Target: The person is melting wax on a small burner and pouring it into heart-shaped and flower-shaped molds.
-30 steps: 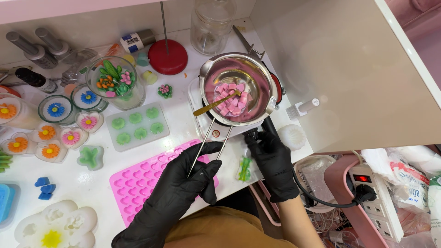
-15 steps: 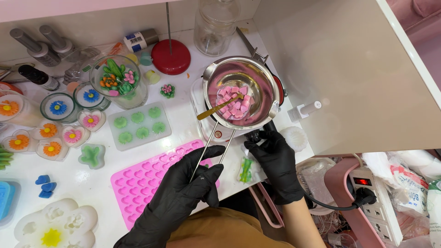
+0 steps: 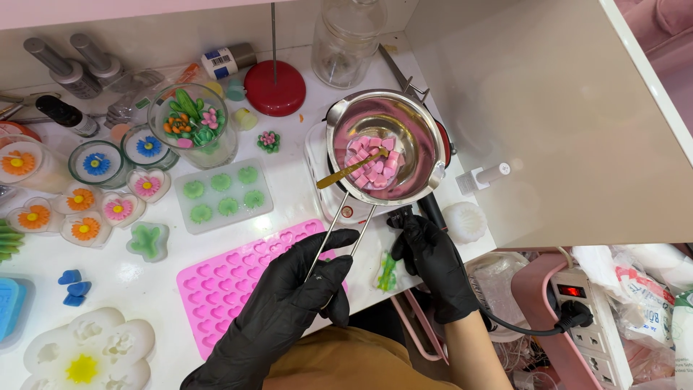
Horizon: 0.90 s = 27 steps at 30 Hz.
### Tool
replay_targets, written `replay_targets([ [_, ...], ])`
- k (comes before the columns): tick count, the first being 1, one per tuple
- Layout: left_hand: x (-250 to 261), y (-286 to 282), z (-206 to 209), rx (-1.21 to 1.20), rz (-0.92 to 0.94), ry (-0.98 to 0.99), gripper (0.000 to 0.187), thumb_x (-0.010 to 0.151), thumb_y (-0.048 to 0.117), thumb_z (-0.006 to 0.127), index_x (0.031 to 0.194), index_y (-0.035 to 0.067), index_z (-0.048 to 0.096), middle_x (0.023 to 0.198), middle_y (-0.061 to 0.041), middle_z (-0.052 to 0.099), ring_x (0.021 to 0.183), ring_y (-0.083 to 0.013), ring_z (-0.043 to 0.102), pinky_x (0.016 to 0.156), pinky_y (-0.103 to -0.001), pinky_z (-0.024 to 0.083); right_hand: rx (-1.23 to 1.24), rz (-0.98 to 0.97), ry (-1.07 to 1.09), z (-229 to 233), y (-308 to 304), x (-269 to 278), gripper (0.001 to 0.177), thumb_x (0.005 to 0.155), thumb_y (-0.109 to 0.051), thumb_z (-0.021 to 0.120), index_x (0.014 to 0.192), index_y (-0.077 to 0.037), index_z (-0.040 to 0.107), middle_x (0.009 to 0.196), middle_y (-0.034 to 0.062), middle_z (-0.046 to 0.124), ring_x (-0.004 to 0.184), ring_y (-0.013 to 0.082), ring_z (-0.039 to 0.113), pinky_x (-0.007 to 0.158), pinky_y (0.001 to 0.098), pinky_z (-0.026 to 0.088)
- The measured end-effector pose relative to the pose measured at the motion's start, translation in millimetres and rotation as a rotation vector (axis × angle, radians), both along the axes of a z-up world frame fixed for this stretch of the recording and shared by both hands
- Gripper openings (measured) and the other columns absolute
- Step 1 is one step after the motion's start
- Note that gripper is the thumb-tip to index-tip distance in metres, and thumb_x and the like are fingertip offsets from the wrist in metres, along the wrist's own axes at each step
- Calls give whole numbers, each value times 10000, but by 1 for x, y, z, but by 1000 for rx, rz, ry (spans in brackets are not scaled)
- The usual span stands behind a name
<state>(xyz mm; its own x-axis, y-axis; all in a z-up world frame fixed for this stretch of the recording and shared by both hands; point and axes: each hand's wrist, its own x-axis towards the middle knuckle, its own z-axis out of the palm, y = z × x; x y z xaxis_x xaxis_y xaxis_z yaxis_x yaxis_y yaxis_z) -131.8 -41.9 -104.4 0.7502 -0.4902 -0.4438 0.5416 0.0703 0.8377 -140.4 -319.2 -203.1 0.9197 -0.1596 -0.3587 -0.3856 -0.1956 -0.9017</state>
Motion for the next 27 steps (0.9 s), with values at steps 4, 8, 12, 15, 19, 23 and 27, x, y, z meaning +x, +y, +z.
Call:
replay_targets([
  [4, -2, -1, -9, -97, 29, 34, 507, 942, 299, 635, 1404, 92, 619, 607, -36, 644, 570, -124, 628, 595, -300, 520, -21, 116, -63, -8, -7, -3, 379, 1029, -307, 471, 1209, -91, 726, 671, -32, 669, 501, 42, 452, 480, 220, 369],
  [8, -1, -1, -5, -82, 15, 31, 501, 950, 294, 629, 1414, 105, 624, 603, -37, 643, 573, -120, 623, 603, -297, 517, -164, 25, -50, -6, -1, -3, 334, 1040, -312, 519, 1190, -87, 716, 687, -1, 685, 534, 65, 502, 510, 251, 428],
  [12, -1, 2, -5, -73, 13, 6, 496, 956, 302, 619, 1410, 101, 627, 602, -38, 641, 571, -121, 630, 596, -297, 511, -686, 73, -373, 31, 3, -7, 239, 939, -178, 685, 1126, -37, 733, 885, 94, 752, 777, 145, 717, 658, 292, 551],
  [15, 0, 2, -2, -76, -2, -5, 494, 956, 310, 611, 1403, 99, 624, 603, -37, 644, 572, -121, 638, 595, -297, 518, -727, -38, -496, 86, 16, -7, 170, 945, -122, 731, 1094, -41, 739, 937, 109, 774, 811, 186, 738, 710, 298, 569],
  [19, -1, 1, -8, -76, -2, 7, 493, 951, 333, 591, 1383, 96, 622, 599, -56, 668, 552, -132, 640, 577, -297, 506, -696, 141, -683, 137, 60, 15, 230, 904, -140, 819, 1113, -118, 727, 895, 38, 744, 721, 129, 725, 663, 280, 562],
  [23, -4, 1, -19, -100, -21, -72, 493, 980, 357, 568, 1385, 83, 636, 628, -53, 688, 569, -110, 609, 588, -283, 496, -729, 296, -717, 154, 106, 46, 391, 836, -212, 843, 1192, -114, 713, 858, 53, 698, 648, 154, 676, 576, 306, 535],
  [27, -4, 2, -17, -151, 1, -30, 471, 1008, 361, 568, 1319, 23, 668, 639, -62, 697, 565, -111, 573, 579, -297, 479, -910, 412, -810, 147, 116, 60, 376, 865, -233, 817, 1223, -148, 740, 864, 55, 701, 719, 222, 687, 578, 360, 522],
])
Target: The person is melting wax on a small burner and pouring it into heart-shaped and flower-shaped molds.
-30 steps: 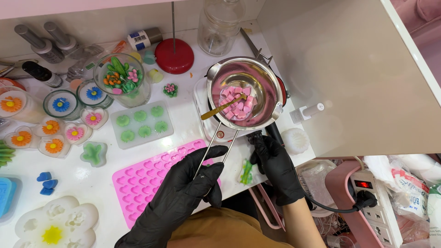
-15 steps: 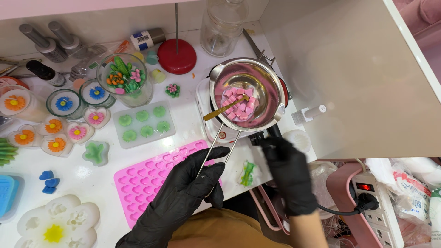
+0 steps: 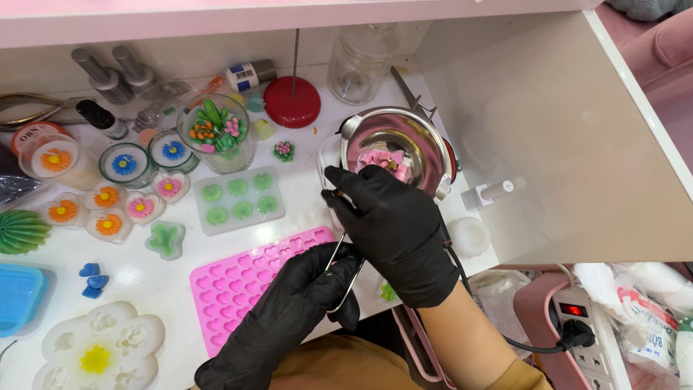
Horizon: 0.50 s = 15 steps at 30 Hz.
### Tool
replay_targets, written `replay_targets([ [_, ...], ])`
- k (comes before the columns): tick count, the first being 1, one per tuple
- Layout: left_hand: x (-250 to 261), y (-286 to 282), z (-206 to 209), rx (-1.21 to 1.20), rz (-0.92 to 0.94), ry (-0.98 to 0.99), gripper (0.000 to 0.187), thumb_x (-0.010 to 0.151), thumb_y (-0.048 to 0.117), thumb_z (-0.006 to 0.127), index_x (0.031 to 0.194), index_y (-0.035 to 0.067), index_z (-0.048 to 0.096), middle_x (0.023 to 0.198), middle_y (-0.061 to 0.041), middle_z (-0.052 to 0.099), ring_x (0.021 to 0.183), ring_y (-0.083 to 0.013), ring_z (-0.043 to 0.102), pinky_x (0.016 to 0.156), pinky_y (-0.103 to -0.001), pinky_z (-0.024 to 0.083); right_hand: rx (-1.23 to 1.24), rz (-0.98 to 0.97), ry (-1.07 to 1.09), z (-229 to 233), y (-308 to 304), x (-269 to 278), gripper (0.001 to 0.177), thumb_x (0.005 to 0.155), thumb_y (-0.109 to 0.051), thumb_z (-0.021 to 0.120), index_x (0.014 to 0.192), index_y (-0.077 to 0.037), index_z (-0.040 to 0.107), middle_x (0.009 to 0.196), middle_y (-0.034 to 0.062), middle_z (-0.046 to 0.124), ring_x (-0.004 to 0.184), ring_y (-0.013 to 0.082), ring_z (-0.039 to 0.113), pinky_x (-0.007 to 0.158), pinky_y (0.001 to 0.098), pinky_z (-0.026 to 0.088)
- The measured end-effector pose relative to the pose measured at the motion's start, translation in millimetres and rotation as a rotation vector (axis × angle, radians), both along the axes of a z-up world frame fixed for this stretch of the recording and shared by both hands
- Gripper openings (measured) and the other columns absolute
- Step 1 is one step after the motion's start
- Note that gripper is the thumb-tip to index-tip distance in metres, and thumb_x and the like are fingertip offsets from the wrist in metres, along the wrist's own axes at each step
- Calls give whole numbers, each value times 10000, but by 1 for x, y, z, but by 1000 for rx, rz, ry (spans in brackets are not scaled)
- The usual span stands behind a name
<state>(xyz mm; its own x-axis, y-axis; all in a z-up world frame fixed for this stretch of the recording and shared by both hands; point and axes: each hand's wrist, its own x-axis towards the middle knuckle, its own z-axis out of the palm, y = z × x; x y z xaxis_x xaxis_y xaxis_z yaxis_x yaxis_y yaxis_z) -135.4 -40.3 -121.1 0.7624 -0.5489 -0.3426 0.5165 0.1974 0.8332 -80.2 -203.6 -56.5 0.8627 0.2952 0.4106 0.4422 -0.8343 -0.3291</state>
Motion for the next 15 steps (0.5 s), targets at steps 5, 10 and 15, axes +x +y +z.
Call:
replay_targets([
  [5, 5, 2, 15, 74, -48, 5, 473, 1001, 387, 534, 1318, 77, 699, 627, -35, 677, 584, -103, 624, 604, -274, 489, 14, -11, -105, 3, -31, 10, 243, 915, -195, 792, 1151, -151, 756, 975, 50, 732, 845, 232, 719, 687, 354, 560],
  [10, 7, 2, 15, 53, -61, 29, 469, 1013, 395, 522, 1282, 61, 713, 606, -41, 669, 565, -119, 630, 592, -271, 476, 245, -188, -80, 5, -90, 21, 110, 994, -39, 787, 1103, -25, 778, 987, 86, 754, 892, 159, 702, 828, 305, 558],
  [15, 10, 1, 16, 46, -64, 53, 472, 1004, 401, 526, 1254, 45, 710, 581, -38, 647, 538, -118, 593, 558, -286, 458, 632, -169, 108, -14, -109, 22, 141, 991, -54, 756, 1122, -4, 741, 1066, 62, 773, 946, 106, 707, 862, 251, 579],
])
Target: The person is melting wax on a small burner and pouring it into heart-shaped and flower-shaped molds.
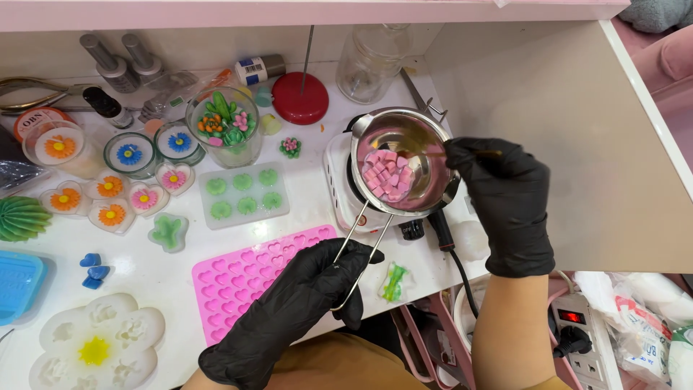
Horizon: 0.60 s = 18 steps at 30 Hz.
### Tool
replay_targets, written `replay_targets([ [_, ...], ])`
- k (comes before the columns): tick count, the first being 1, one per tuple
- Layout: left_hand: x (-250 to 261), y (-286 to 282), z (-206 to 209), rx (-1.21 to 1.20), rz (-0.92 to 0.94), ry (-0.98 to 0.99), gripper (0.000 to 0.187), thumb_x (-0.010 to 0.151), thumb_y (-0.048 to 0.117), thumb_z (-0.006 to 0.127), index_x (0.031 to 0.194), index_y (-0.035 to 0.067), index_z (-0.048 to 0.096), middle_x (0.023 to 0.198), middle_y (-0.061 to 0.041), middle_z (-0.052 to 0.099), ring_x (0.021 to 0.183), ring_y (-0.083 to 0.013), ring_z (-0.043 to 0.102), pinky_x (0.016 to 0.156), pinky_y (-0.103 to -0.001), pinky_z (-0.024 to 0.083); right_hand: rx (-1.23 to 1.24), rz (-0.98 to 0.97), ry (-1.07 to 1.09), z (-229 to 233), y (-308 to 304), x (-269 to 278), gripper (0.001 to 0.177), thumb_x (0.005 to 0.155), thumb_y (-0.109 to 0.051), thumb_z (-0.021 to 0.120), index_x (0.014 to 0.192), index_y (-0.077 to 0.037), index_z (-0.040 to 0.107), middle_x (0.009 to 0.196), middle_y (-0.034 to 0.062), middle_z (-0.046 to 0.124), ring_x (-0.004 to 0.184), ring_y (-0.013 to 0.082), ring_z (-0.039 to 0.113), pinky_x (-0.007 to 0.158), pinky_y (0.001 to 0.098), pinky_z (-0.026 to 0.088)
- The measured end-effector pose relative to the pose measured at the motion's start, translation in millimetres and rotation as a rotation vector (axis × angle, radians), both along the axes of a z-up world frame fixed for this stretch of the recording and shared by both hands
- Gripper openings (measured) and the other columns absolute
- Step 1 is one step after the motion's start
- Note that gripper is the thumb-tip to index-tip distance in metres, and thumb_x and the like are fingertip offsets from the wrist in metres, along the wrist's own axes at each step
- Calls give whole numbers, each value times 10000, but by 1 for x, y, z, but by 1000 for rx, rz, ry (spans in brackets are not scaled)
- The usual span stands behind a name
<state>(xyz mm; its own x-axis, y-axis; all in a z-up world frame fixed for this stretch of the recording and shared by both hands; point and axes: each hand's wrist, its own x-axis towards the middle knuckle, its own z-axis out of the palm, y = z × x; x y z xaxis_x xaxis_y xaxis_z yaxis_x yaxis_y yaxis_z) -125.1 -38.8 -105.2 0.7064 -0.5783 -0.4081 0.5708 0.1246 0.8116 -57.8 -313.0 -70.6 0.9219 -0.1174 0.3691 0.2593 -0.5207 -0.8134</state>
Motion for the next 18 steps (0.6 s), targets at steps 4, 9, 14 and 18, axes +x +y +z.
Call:
replay_targets([
  [4, 0, 1, -1, 16, 8, -51, 489, 1007, 419, 521, 1244, 43, 725, 563, -26, 631, 526, -100, 556, 553, -277, 452, 45, 13, 198, 6, -2, -14, 166, 1032, -58, 697, 1168, 1, 773, 950, 105, 758, 713, 104, 551, 622, 232, 448],
  [9, 2, 2, 0, 29, 7, -36, 488, 1009, 420, 525, 1239, 40, 728, 564, -26, 626, 526, -102, 565, 555, -277, 451, 144, 91, 148, 17, -2, -33, 145, 1050, -68, 624, 1142, 8, 704, 1035, 77, 778, 828, 77, 702, 603, 200, 474],
  [14, 1, 2, -2, 10, 8, -4, 478, 1000, 411, 524, 1236, 43, 717, 570, -31, 638, 522, -115, 587, 551, -287, 454, 160, 131, 316, 1, -15, -32, 208, 961, -14, 677, 1158, 14, 735, 966, 114, 791, 685, 93, 614, 552, 214, 437],
  [18, 0, 4, -4, -1, 9, -34, 477, 1011, 405, 517, 1267, 56, 718, 569, -31, 631, 526, -108, 577, 561, -275, 451, 113, 85, 83, -3, -12, -22, 140, 1019, 1, 654, 1157, -1, 683, 1085, 80, 775, 875, 77, 703, 640, 201, 494],
])
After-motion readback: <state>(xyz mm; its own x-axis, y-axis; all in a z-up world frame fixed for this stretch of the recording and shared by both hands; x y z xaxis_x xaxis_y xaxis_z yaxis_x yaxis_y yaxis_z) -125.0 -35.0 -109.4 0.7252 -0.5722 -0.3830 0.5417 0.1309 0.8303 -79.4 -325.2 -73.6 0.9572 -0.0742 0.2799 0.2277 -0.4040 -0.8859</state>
